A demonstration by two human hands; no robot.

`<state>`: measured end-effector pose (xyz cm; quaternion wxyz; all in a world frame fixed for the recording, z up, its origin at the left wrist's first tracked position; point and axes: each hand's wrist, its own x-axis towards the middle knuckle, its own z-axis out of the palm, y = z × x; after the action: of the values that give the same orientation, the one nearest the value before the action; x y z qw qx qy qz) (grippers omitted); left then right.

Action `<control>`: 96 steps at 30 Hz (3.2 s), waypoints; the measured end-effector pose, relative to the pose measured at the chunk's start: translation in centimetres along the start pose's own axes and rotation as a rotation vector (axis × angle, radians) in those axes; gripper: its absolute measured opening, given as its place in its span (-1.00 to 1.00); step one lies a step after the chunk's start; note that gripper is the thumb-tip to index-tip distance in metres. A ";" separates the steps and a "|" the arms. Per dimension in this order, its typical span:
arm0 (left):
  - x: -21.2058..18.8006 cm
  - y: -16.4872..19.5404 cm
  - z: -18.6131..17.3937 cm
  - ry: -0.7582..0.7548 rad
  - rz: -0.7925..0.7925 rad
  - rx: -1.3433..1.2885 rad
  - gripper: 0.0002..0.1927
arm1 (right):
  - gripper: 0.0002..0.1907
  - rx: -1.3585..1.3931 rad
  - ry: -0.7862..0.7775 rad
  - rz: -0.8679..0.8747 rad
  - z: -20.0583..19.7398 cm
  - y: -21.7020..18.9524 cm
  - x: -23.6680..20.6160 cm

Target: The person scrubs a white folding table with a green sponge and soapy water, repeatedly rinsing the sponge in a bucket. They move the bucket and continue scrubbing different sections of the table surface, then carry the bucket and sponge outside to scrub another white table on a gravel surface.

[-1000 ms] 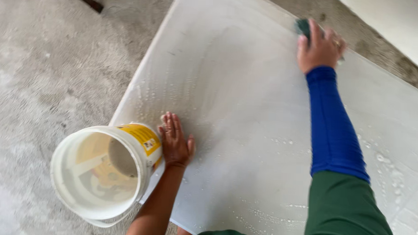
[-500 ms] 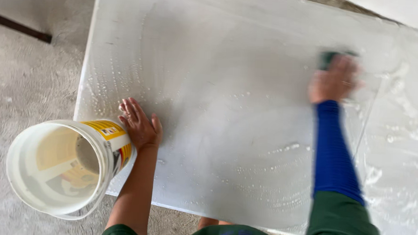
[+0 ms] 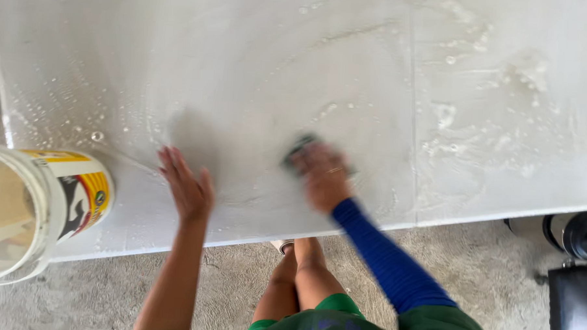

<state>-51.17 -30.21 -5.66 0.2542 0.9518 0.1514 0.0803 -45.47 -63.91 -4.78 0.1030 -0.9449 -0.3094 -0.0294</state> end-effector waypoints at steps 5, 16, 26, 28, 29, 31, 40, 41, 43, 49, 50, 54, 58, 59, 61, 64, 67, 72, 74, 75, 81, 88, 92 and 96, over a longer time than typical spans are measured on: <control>-8.4 10.8 5.7 -0.154 0.160 -0.165 -0.05 | -0.39 -0.019 0.007 0.697 -5.4 19.9 -6.4; -7.3 26.8 15.2 -0.224 0.228 -0.414 -0.16 | -0.31 0.194 -0.019 0.279 -2.8 4.4 -12.5; -1.6 41.6 24.7 -0.183 -0.074 0.024 -0.04 | -0.32 -0.142 -0.228 0.922 -14.1 39.8 -28.7; -0.9 43.1 25.1 -0.209 -0.107 0.134 0.00 | -0.36 -0.001 -0.139 1.072 -16.9 48.5 -29.4; -0.7 43.6 25.2 -0.211 -0.092 0.158 0.01 | -0.36 0.010 -0.118 1.119 -18.0 52.2 -29.1; -0.6 44.2 25.1 -0.199 -0.095 0.208 0.02 | -0.30 0.008 -0.130 1.226 -19.2 58.1 -26.9; -0.5 44.8 25.3 -0.188 -0.143 0.200 -0.11 | -0.34 0.010 -0.216 0.687 -13.8 55.2 -5.1; -0.5 44.8 25.3 -0.169 -0.143 0.186 -0.13 | -0.36 0.023 -0.185 0.589 -13.2 52.4 -2.7; -0.6 44.6 25.3 -0.141 -0.141 0.163 -0.17 | -0.42 0.133 -0.188 0.350 -11.8 45.6 0.4; -0.7 44.1 25.2 -0.081 -0.168 0.017 -0.30 | -0.42 0.250 0.007 0.016 -7.8 34.3 -5.6; -0.7 44.0 25.2 -0.081 -0.148 0.028 -0.31 | -0.48 0.226 -0.070 0.106 -7.8 36.4 -7.0; -0.5 44.1 25.1 -0.089 -0.129 0.051 -0.32 | -0.37 -0.105 0.043 0.418 -11.1 51.0 -15.1; -0.2 44.3 25.1 -0.150 -0.151 0.064 -0.30 | -0.33 -0.225 -0.046 0.649 -14.7 54.6 -23.8; -0.1 44.3 25.0 -0.163 -0.155 0.068 -0.30 | -0.30 -0.220 -0.146 0.690 -14.6 52.9 -24.6; 0.0 44.4 25.0 -0.182 -0.156 0.067 -0.29 | -0.32 -0.191 -0.259 0.649 -13.5 47.3 -24.6; 0.0 44.3 25.0 -0.189 -0.140 0.063 -0.29 | -0.35 -0.066 -0.256 0.073 -11.4 38.5 -20.9; 0.1 44.2 25.0 -0.216 -0.176 0.056 -0.30 | -0.36 0.135 -0.377 -0.107 -10.0 35.7 -12.9; 0.2 44.2 25.0 -0.208 -0.174 0.078 -0.31 | -0.41 0.178 -0.281 -0.213 -8.0 41.8 4.5; 0.2 44.3 24.9 -0.200 -0.165 0.089 -0.31 | -0.33 0.051 -0.128 -0.190 -7.4 46.1 10.0; 0.3 44.4 24.9 -0.202 -0.161 0.085 -0.31 | -0.33 -0.031 -0.055 -0.166 -7.4 48.7 11.9; 4.4 47.1 25.9 -0.153 -0.146 0.195 -0.27 | -0.34 -0.065 -0.105 0.397 -12.3 66.6 6.1; 15.5 51.3 29.0 -0.150 -0.300 0.110 -0.35 | -0.32 -0.370 -0.079 0.180 -11.9 58.3 -7.3; 16.8 52.1 29.2 -0.141 -0.310 0.150 -0.34 | -0.42 0.066 -0.101 -0.002 -9.7 48.8 2.3; 17.0 52.3 29.4 -0.161 -0.361 0.180 -0.35 | -0.45 0.108 -0.041 -0.177 -9.8 46.5 16.6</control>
<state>-15.49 -81.27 -3.03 0.1897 0.9315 0.3052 -0.0568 -4.48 -92.97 -1.40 0.1442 -0.9073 -0.3949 -0.0024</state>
